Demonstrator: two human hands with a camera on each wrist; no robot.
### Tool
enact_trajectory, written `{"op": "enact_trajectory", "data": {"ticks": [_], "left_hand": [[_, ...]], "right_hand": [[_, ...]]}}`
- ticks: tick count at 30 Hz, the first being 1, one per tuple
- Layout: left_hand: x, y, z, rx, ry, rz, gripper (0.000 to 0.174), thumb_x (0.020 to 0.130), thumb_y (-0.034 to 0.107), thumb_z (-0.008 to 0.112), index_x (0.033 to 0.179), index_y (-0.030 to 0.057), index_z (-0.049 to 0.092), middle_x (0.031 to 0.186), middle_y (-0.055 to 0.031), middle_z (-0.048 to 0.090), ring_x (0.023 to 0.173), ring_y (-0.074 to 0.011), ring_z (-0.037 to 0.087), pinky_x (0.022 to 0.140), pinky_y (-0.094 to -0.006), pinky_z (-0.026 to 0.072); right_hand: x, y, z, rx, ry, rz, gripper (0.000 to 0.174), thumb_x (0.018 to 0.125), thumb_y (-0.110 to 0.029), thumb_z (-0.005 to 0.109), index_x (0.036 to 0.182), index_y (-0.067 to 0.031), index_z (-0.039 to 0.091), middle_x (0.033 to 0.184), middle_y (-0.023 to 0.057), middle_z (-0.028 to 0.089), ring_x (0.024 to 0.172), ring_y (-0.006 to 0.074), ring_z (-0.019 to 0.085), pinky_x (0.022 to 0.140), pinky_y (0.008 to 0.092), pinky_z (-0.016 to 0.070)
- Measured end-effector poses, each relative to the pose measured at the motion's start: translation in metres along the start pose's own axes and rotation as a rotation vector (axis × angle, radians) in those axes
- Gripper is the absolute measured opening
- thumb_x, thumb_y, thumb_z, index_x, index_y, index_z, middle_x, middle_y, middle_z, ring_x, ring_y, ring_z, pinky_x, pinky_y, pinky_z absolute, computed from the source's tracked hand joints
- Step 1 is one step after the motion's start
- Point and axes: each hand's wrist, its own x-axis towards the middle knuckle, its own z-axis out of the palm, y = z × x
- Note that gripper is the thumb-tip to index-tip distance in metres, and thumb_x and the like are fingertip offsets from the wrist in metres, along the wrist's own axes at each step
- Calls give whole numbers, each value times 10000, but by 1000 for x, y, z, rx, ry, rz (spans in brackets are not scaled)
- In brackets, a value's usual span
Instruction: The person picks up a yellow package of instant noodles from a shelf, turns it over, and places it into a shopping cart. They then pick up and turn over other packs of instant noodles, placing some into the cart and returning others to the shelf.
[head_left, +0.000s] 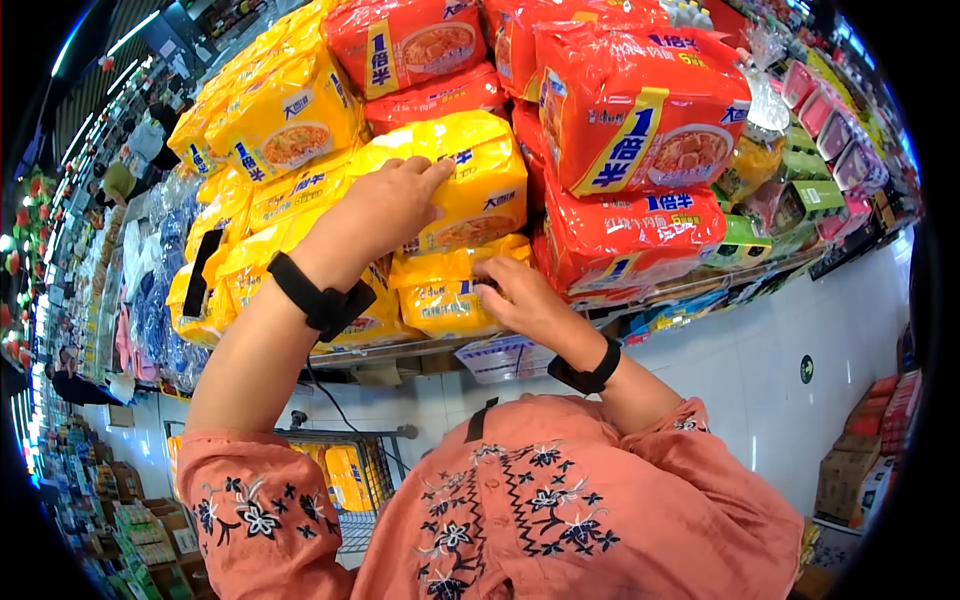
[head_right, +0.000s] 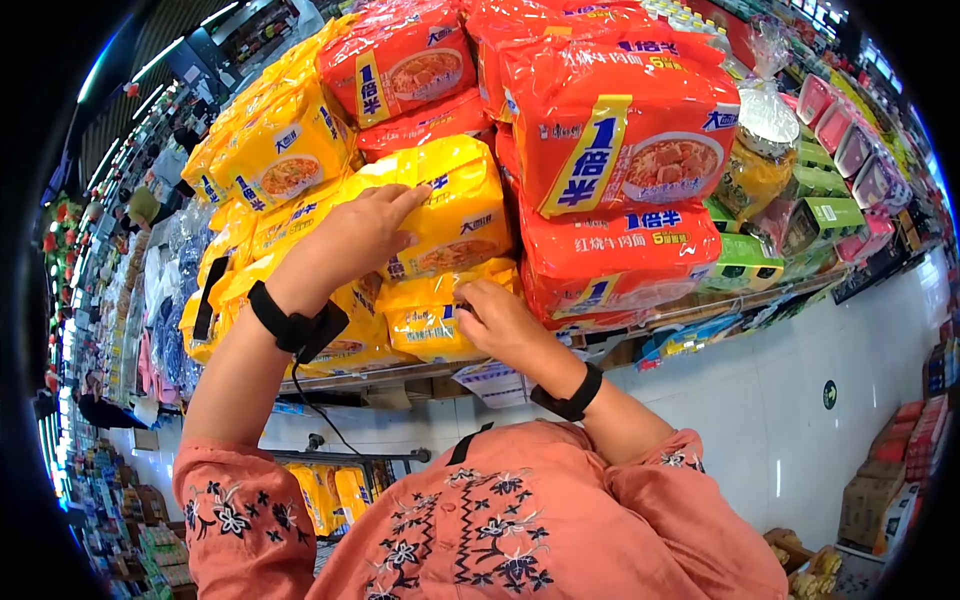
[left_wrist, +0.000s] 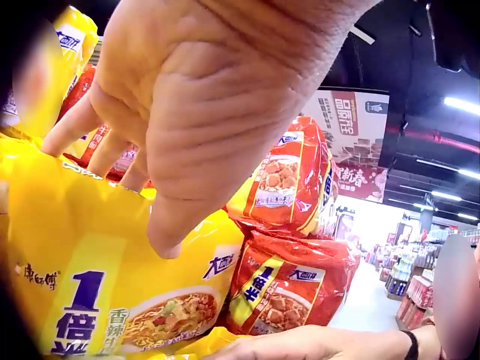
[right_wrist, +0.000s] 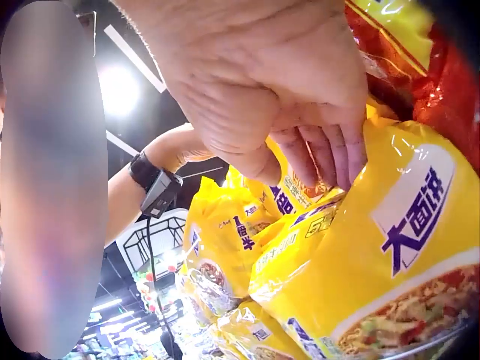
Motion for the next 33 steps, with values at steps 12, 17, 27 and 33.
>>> {"op": "enact_trajectory", "data": {"ticks": [12,17,27,33], "left_hand": [[15,-8,16,286,265,140,166,902,171,640,1021,66,588,884,-117,632,844,-321,665,686,-424,543],[17,-7,12,277,290,170,121,892,141,625,987,72,600,841,-115,632,805,-324,670,671,-424,542],[28,-5,14,236,352,117,83,877,96,598,948,54,594,821,-125,624,731,-331,674,614,-425,542],[32,1,16,230,393,117,72,870,102,594,929,61,590,809,-125,621,730,-325,680,603,-411,540]], "right_hand": [[-25,1,0,-76,42,-97,255,924,-87,610,1155,19,634,1211,206,648,1113,384,619,945,427,505],[-24,15,7,-128,24,-118,245,908,-85,618,1135,9,627,1201,207,647,1094,398,615,954,439,499],[-16,25,9,-59,19,-100,243,888,-66,604,1110,30,630,1139,219,656,1063,405,618,939,444,500],[-14,20,6,-44,6,-89,235,874,-41,591,1089,50,620,1104,230,647,1025,416,616,902,449,505]]}}
